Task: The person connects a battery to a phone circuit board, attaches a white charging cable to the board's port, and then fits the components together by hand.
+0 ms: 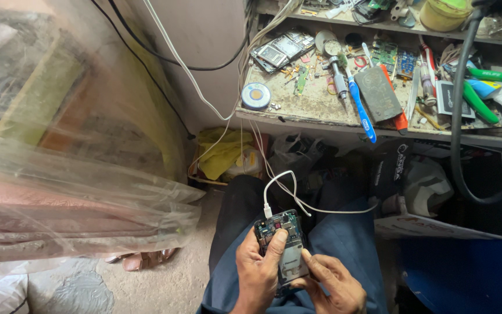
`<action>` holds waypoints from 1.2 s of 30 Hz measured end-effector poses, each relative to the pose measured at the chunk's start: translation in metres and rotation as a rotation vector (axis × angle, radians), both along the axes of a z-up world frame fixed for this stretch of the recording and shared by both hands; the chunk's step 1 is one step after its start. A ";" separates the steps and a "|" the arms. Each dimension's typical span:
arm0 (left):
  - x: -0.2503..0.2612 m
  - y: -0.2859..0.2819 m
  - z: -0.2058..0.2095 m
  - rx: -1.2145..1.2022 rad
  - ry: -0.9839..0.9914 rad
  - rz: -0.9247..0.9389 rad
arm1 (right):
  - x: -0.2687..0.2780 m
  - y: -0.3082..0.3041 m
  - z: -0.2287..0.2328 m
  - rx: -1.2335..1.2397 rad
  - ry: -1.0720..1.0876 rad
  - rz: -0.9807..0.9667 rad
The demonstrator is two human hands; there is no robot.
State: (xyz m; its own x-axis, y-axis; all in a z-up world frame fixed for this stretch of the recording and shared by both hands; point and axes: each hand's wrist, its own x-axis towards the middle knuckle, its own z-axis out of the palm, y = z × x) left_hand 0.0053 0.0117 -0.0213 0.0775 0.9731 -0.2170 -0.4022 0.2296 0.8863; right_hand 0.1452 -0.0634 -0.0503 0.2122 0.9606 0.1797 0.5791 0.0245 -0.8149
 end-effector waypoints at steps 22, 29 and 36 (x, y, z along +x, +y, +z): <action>-0.001 0.005 -0.001 0.054 0.129 -0.060 | 0.001 0.001 0.009 -0.001 -0.004 -0.004; -0.002 0.005 -0.002 0.056 0.147 -0.066 | 0.005 0.001 0.012 -0.031 0.034 0.034; -0.005 0.000 -0.013 0.055 0.169 -0.082 | 0.000 0.002 0.035 0.048 -0.089 0.035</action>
State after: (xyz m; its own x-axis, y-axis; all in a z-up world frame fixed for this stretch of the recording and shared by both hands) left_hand 0.0007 0.0118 -0.0339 0.1246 0.9758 -0.1799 -0.2289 0.2047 0.9517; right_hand 0.1455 -0.0611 -0.0152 0.1596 0.9570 0.2421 0.6475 0.0837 -0.7575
